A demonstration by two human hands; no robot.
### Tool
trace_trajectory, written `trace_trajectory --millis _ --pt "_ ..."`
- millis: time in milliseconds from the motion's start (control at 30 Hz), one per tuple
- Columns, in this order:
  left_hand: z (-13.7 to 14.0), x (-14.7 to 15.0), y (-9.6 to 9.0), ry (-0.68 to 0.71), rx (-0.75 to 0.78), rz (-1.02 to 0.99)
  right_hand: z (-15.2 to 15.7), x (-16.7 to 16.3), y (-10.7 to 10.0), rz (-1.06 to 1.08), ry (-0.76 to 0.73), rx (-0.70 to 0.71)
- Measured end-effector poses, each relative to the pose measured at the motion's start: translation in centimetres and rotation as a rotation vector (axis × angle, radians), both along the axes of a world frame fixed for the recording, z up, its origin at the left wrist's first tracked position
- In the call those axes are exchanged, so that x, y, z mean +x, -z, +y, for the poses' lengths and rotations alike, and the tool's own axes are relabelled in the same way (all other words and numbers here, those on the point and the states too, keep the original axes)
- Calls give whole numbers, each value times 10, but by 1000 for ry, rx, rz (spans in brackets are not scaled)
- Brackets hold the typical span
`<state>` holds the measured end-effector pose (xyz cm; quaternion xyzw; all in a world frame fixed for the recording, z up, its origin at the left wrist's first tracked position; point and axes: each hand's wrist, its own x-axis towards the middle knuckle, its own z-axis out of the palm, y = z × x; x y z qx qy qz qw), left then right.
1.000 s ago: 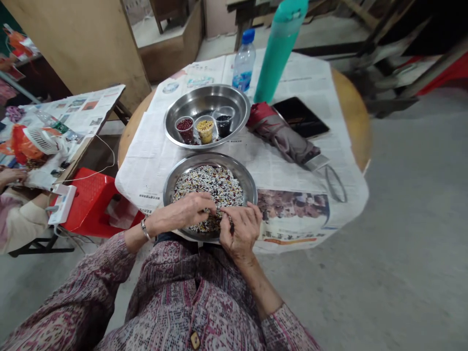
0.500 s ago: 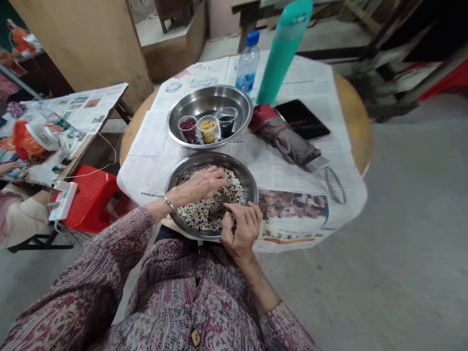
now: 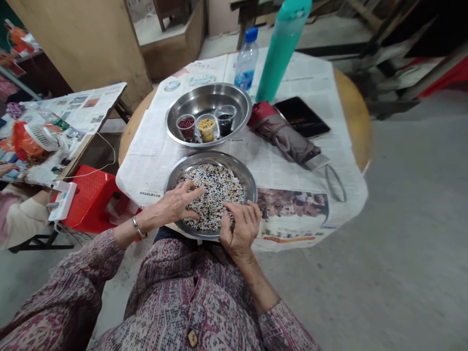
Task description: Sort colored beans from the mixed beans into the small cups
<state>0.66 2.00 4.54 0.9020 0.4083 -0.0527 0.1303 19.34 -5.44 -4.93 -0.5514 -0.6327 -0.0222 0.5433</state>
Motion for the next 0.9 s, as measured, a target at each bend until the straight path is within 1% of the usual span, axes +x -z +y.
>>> trace_trajectory --millis 100,167,300,367,500,567,633,700,767,833,900 --pt "-8 16 11 50 -46 -72 0 0 0 -12 10 -22" --pt "-5 30 19 85 -38 -110 0 0 0 -19 12 -36" --pt "16 53 25 184 55 -177 1 -1 -1 -17 19 1" --pt "30 57 25 169 122 -172 1 -1 -2 -19 15 14" --pt "49 50 22 0 218 -133 1 0 -3 -20 5 13" --pt "52 43 23 -2 197 -126 1 0 -2 -18 6 11" --pt "51 34 25 31 136 -126 1 0 -1 -18 11 -3" --pt "47 24 26 19 88 -116 1 0 -1 -20 13 -18" --pt "39 15 23 -31 67 -99 1 1 0 -21 11 -15" --pt "26 6 18 -60 47 -108 1 0 -1 -24 6 1" --pt "9 1 11 -37 10 -144 1 0 -1 -27 6 2"
